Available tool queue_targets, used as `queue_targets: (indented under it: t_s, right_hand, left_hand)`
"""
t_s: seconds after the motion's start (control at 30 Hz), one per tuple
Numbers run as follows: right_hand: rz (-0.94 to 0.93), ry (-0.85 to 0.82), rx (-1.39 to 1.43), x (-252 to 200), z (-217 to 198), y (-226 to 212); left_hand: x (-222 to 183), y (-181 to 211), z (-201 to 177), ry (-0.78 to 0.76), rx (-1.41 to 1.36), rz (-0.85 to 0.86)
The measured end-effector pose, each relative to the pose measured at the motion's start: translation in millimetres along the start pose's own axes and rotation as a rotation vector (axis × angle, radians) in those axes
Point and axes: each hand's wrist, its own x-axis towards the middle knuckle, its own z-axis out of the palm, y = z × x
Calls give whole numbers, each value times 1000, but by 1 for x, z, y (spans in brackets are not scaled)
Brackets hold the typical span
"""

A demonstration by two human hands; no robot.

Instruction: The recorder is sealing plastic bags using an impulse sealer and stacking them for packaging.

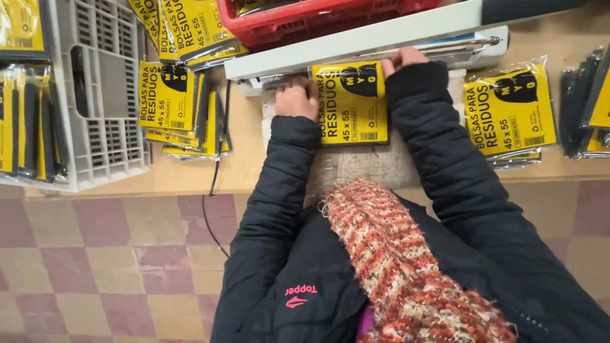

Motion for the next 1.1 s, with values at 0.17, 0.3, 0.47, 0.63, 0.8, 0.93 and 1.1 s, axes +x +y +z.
queue_targets:
  t_s: [0.17,0.3,0.47,0.63,0.8,0.93,1.1]
  right_hand:
    - [-486,102,-30,17,-74,-59]
    - [-576,-5,-197,61,-83,-74]
    - [-374,-310,-398,88,-34,-34]
    - [-186,-417,-176,85,-15,-10]
    - [-163,-484,-201,86,-13,-9]
    - [-180,-446,-175,80,-14,-2]
    - [-208,-448,-192,79,-14,-2]
  left_hand:
    - [9,-2,7,19,-29,9]
    - [-4,-3,-1,35,-87,67]
    - [2,-5,2,54,-54,83]
    - [-5,7,-14,31,-131,61]
    - [19,-58,-87,240,-97,-58]
    - [45,-205,-126,275,255,-146]
    - [75,-335,-124,-21,452,-381]
